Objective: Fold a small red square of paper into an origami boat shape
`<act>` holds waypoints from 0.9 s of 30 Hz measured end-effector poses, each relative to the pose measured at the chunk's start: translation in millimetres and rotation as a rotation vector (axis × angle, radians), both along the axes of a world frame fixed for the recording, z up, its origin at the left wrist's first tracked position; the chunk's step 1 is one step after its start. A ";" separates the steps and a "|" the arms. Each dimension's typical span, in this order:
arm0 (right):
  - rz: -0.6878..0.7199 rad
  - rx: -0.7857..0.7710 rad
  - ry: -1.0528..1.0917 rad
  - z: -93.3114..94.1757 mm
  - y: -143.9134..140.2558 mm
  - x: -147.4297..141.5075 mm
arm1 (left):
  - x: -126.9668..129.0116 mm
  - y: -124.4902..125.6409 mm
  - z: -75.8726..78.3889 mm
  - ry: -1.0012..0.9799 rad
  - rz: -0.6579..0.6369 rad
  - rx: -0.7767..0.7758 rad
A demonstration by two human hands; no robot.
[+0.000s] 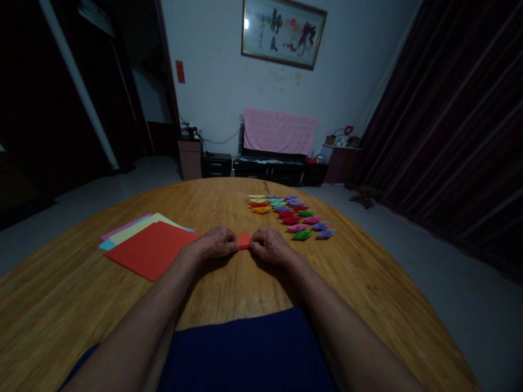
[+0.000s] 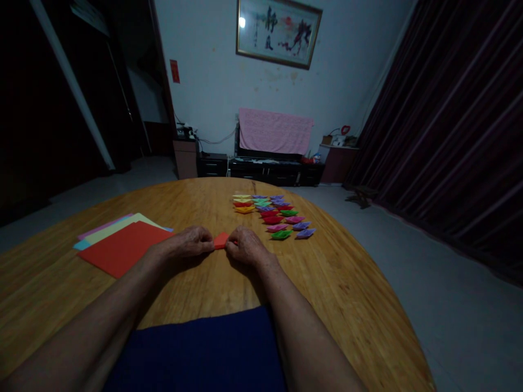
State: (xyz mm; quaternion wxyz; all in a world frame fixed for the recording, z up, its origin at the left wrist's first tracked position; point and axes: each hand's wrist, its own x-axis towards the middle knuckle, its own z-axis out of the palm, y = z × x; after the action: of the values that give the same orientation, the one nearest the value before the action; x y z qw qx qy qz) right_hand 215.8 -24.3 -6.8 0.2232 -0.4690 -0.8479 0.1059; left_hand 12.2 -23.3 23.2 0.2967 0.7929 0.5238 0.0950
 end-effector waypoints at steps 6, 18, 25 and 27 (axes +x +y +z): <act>-0.044 0.003 -0.042 -3.8 5.1 0.5 | 4.0 -3.0 7.5 0.105 -0.001 0.009; -0.066 -0.037 0.026 -5.6 7.1 5.8 | 5.4 9.2 -2.7 0.190 0.046 0.045; -0.006 -0.118 0.058 -2.7 10.9 16.7 | 11.4 4.6 7.7 0.201 0.087 0.006; -0.003 -0.144 0.065 -1.2 11.0 20.2 | 11.8 5.3 7.7 0.198 0.089 0.007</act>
State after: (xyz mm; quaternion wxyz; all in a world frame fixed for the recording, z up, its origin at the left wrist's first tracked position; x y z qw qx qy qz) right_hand 236.0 -13.3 -8.0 0.2164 -0.4815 -0.8297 0.1812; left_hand 24.0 -18.0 30.9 0.2364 0.7753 0.5849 0.0309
